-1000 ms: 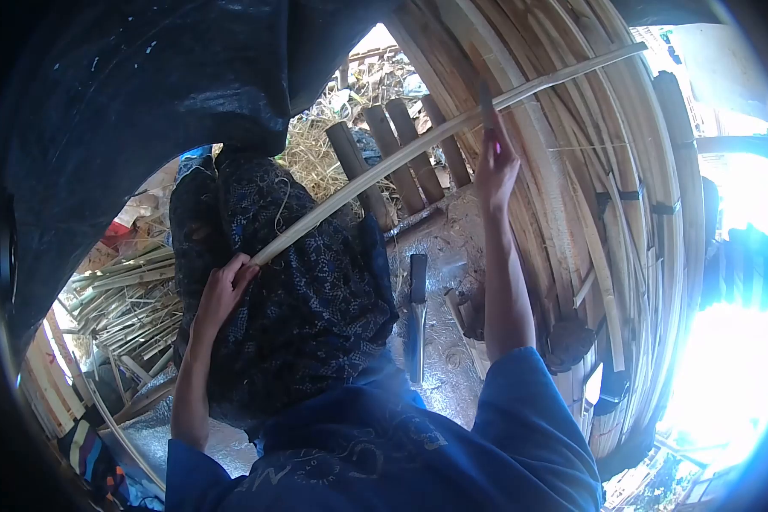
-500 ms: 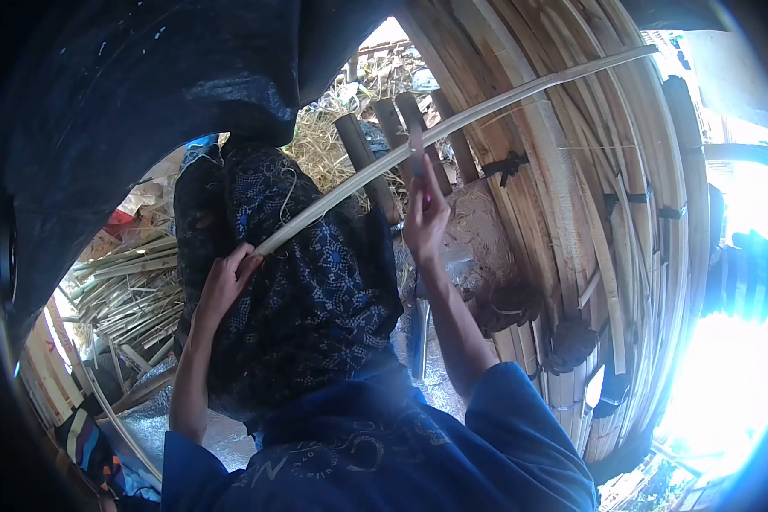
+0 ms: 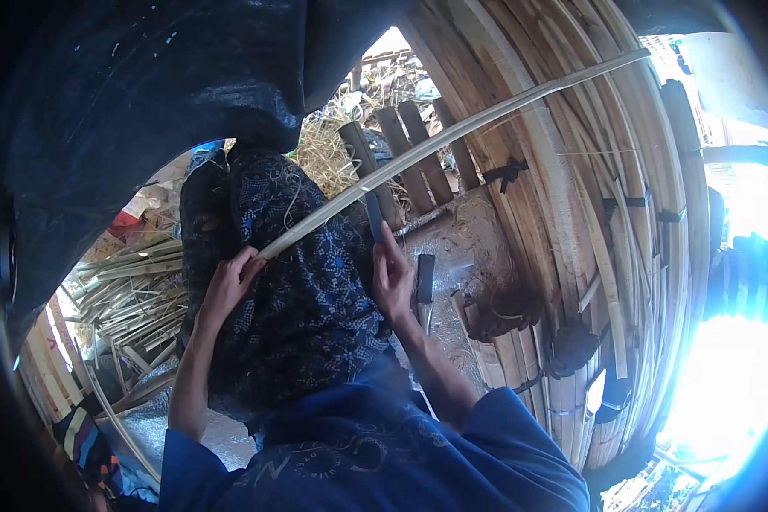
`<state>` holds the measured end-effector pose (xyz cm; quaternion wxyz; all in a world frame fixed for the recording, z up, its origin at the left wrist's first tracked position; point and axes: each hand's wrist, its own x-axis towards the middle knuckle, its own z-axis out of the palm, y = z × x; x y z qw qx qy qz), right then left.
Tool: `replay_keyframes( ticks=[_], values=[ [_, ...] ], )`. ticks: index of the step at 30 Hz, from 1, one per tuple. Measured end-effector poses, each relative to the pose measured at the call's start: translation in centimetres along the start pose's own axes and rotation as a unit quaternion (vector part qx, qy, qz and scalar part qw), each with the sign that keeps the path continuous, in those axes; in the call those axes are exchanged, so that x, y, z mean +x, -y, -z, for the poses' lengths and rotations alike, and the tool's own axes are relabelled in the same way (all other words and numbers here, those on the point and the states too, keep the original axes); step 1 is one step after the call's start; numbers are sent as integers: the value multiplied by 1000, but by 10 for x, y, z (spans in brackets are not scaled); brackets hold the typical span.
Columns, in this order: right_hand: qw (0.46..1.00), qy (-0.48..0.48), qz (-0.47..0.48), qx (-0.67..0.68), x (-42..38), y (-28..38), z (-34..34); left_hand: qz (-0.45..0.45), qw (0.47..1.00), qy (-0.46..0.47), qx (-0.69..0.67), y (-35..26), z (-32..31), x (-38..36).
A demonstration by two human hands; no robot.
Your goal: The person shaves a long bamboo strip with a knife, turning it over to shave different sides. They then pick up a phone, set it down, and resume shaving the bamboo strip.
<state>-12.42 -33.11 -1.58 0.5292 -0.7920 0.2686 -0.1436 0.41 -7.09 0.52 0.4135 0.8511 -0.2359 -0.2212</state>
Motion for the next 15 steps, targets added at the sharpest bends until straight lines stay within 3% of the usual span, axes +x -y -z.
replay_keyframes(
  ticks=[3,4,5,7,8,9,11,15],
  values=[
    [997,48,17,51,0,-2,22,-9,1000,-9,-11,0,0,0],
    [997,61,39,12,7,-11,36,-14,1000,-8,-10,1,0,1],
    [964,32,253,-68,30,-17,52,-20,999,-11,-22,2,-1,1],
    [987,-23,151,-55,67,-14,89,-30,999,-11,-38,1,-1,2],
    [987,-40,150,-36,92,-1,106,-8,999,-2,-34,-3,1,1],
    [957,-117,255,-71,124,7,112,14,999,8,-30,-7,3,1],
    [965,-159,165,-128,157,42,130,19,999,11,-25,-10,4,1],
    [977,-148,136,-77,200,52,132,20,999,10,-23,-9,4,1]
  ],
)
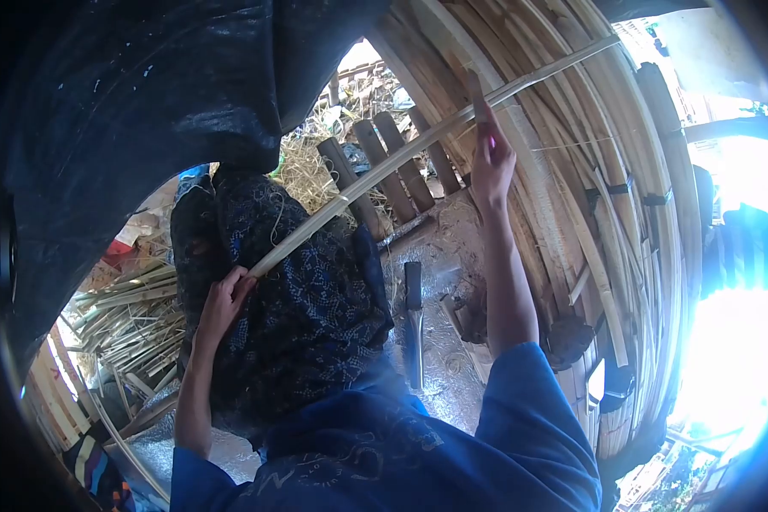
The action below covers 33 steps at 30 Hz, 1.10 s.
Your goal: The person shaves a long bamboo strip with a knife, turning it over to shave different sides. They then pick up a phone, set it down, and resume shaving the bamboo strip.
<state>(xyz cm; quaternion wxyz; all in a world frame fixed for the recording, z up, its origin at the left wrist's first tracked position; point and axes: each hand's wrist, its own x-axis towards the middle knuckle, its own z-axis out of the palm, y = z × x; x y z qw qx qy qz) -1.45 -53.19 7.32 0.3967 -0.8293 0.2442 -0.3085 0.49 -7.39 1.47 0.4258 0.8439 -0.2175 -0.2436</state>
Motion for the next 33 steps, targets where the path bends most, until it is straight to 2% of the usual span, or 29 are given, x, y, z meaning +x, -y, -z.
replay_keyframes(
  ticks=[2,4,6,8,10,12,13,16,17,20,26,28,30,32,33],
  values=[
    [1000,24,-4,-6,4,-5,-4,-11,1000,-7,-3,4,-3,1],
    [998,-24,19,-61,2,-8,-13,-18,1000,-11,-7,3,-3,2],
    [998,-24,11,-54,-1,-14,-16,15,1000,15,19,-1,0,2],
    [993,-29,72,-87,-6,-17,-24,19,999,23,20,0,-1,3],
    [996,-22,65,-65,-17,-19,-35,24,999,27,19,2,-2,2],
    [995,15,95,17,-30,-20,-47,16,999,22,22,5,-3,2],
    [999,6,45,-23,-42,-8,-52,19,999,22,22,6,-4,1],
    [998,21,54,-39,-54,-4,-59,-11,1000,-6,12,8,-6,0],
    [999,39,-21,-24,-61,0,-59,-10,1000,-4,15,8,-6,0],
    [1000,12,24,-9,-77,-6,-68,-10,1000,-4,18,10,-6,0],
    [1000,17,11,15,-116,-3,-79,-19,1000,-8,18,12,-7,0],
    [987,119,-52,95,-146,14,-86,-24,999,-13,20,12,-8,-1],
    [990,95,88,56,-184,6,-108,-24,999,-16,14,9,-7,-1],
    [970,176,-157,66,-208,48,-97,-25,999,-19,12,11,-7,-1],
    [973,180,-120,76,-214,51,-95,-32,999,-19,9,13,-7,-1]
  ],
)
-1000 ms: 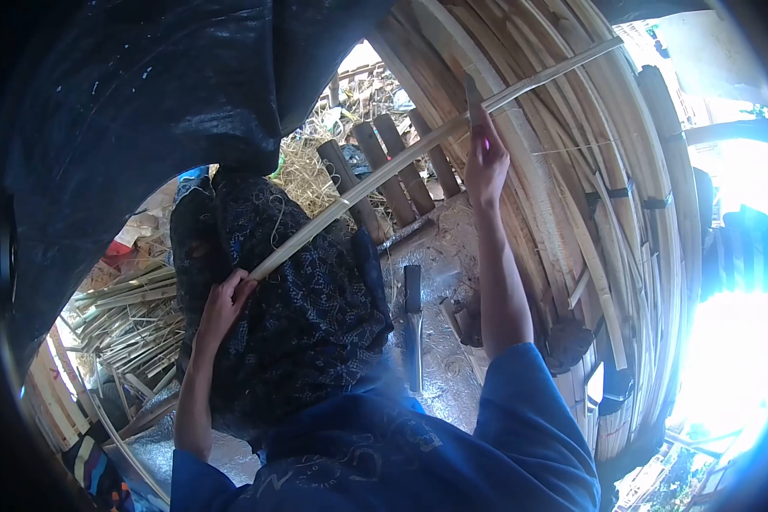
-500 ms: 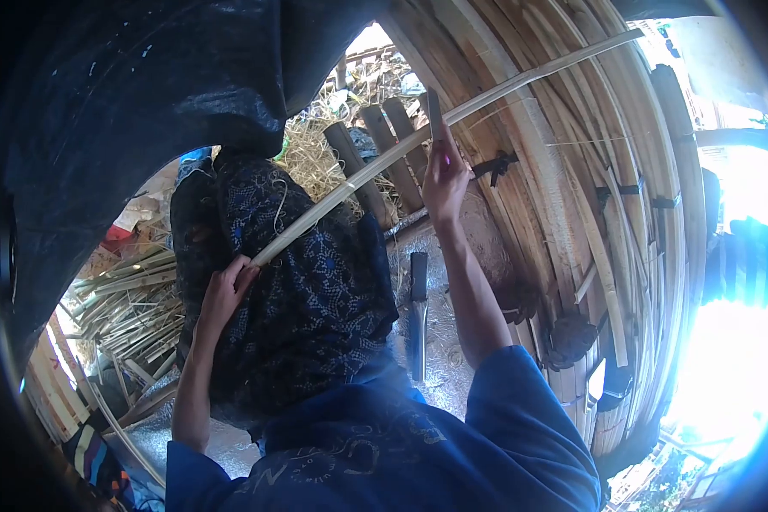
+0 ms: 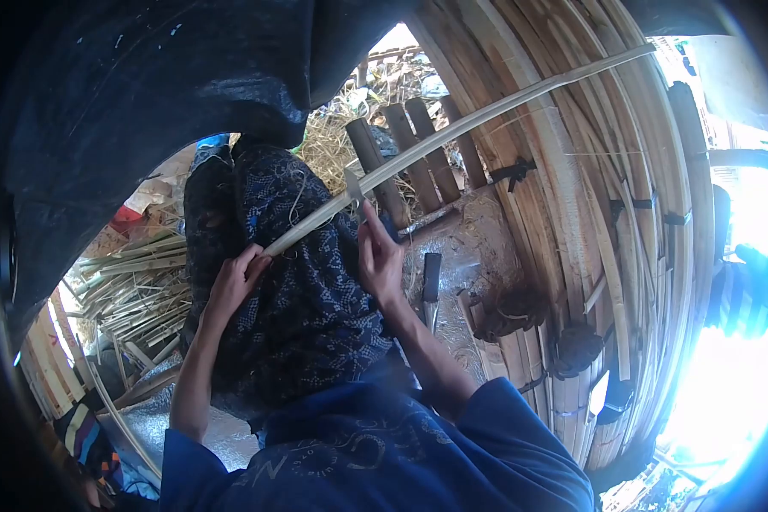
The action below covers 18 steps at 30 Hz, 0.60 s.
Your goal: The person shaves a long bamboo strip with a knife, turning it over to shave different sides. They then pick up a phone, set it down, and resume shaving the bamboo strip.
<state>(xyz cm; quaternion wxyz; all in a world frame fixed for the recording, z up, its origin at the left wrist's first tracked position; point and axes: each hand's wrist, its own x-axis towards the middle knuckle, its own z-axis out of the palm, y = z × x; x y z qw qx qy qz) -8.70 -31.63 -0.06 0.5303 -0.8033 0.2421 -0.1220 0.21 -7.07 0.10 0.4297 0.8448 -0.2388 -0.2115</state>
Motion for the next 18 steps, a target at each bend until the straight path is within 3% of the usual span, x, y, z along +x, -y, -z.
replay_keyframes(
  ticks=[5,7,9,10,11,13,16,18],
  values=[
    [991,112,-70,-4,-18,0,31,-18,1000,-4,-7,5,-1,1],
    [977,107,181,-43,-2,-17,50,-18,1000,-7,-11,4,-2,1],
    [960,25,261,-100,40,-22,82,-9,1000,-5,-18,1,0,1],
    [992,-5,118,31,55,4,94,-10,1000,-3,-20,-1,0,0],
    [987,-93,134,-1,84,-4,109,5,1000,6,-10,-2,1,0],
    [974,-155,125,-113,126,21,140,13,1000,15,0,-3,1,2],
    [971,-196,112,-77,171,29,162,12,1000,9,-3,-1,0,1],
    [951,-208,143,-178,187,24,166,4,1000,3,-13,3,-1,1]
  ],
)
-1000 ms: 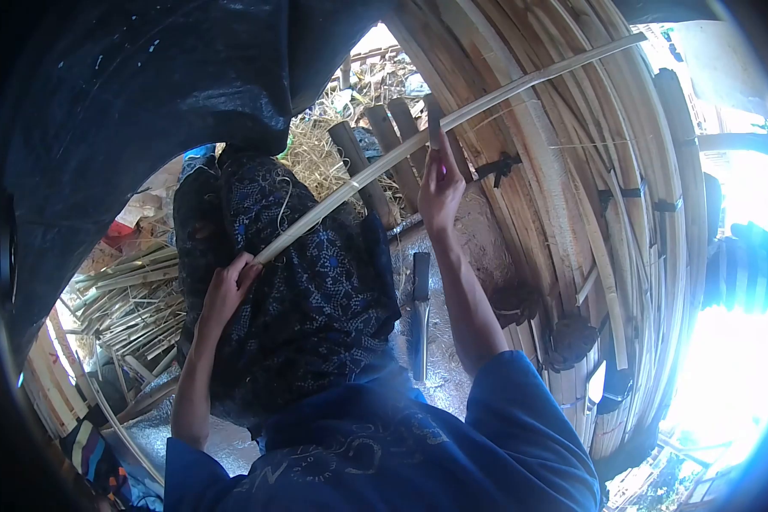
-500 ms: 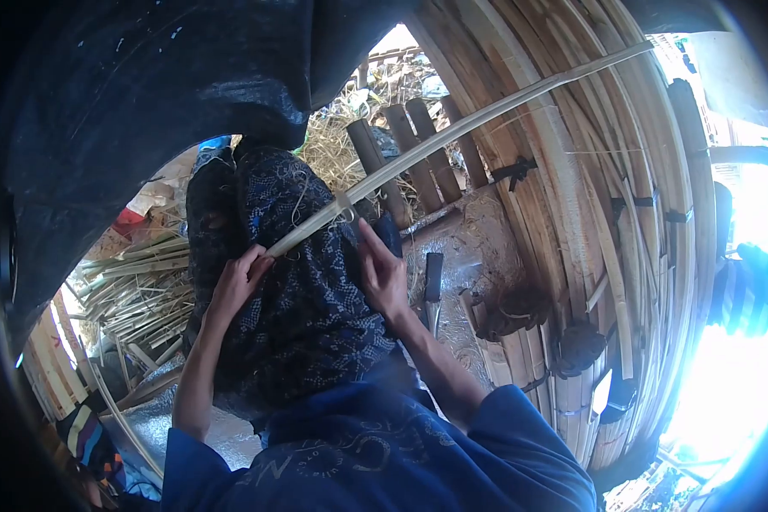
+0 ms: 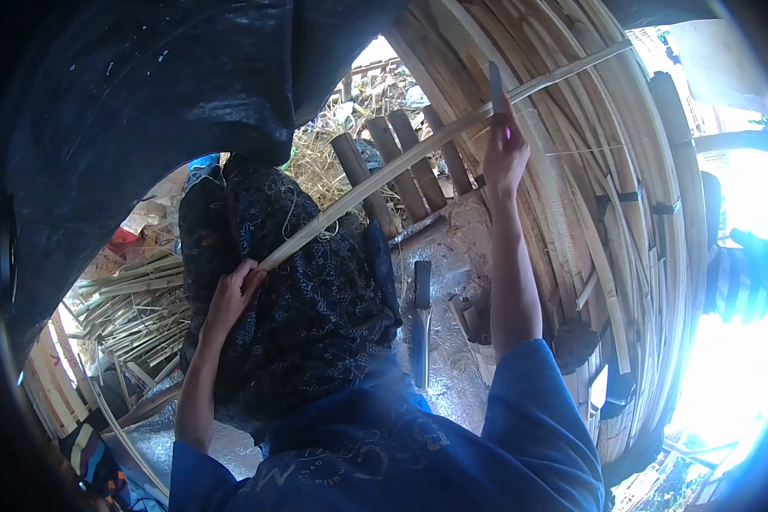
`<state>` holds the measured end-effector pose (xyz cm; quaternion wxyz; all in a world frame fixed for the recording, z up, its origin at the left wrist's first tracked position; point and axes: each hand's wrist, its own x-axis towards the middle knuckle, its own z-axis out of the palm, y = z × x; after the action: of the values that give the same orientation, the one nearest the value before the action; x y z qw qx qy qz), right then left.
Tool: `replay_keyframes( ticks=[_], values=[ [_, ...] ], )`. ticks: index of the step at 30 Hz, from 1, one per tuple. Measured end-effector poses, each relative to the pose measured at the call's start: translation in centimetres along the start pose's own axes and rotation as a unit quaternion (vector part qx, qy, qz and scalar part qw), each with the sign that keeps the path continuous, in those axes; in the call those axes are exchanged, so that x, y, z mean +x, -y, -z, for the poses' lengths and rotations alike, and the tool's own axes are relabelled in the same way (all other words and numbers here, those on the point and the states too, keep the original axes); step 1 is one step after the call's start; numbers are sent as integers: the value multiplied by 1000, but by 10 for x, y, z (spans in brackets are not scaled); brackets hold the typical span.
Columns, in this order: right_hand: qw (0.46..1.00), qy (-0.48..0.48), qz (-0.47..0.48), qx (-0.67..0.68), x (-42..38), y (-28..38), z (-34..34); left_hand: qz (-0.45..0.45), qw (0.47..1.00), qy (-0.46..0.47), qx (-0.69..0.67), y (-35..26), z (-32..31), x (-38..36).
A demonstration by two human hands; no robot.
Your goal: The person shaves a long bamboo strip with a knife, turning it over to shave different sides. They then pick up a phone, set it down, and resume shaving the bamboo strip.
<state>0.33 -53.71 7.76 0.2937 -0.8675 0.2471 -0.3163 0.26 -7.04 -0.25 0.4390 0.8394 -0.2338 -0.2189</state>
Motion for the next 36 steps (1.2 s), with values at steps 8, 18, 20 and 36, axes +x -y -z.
replay_keyframes(
  ticks=[8,18,20,36],
  values=[
    [993,-52,104,-16,-27,-16,-32,35,999,29,17,-6,2,1],
    [998,22,12,62,-104,9,-62,9,1000,-1,29,-2,-2,0],
    [995,42,17,94,-125,18,-67,11,1000,2,28,-2,-1,0],
    [909,315,-121,244,-208,81,-43,12,1000,12,-25,-3,4,2]
  ],
)
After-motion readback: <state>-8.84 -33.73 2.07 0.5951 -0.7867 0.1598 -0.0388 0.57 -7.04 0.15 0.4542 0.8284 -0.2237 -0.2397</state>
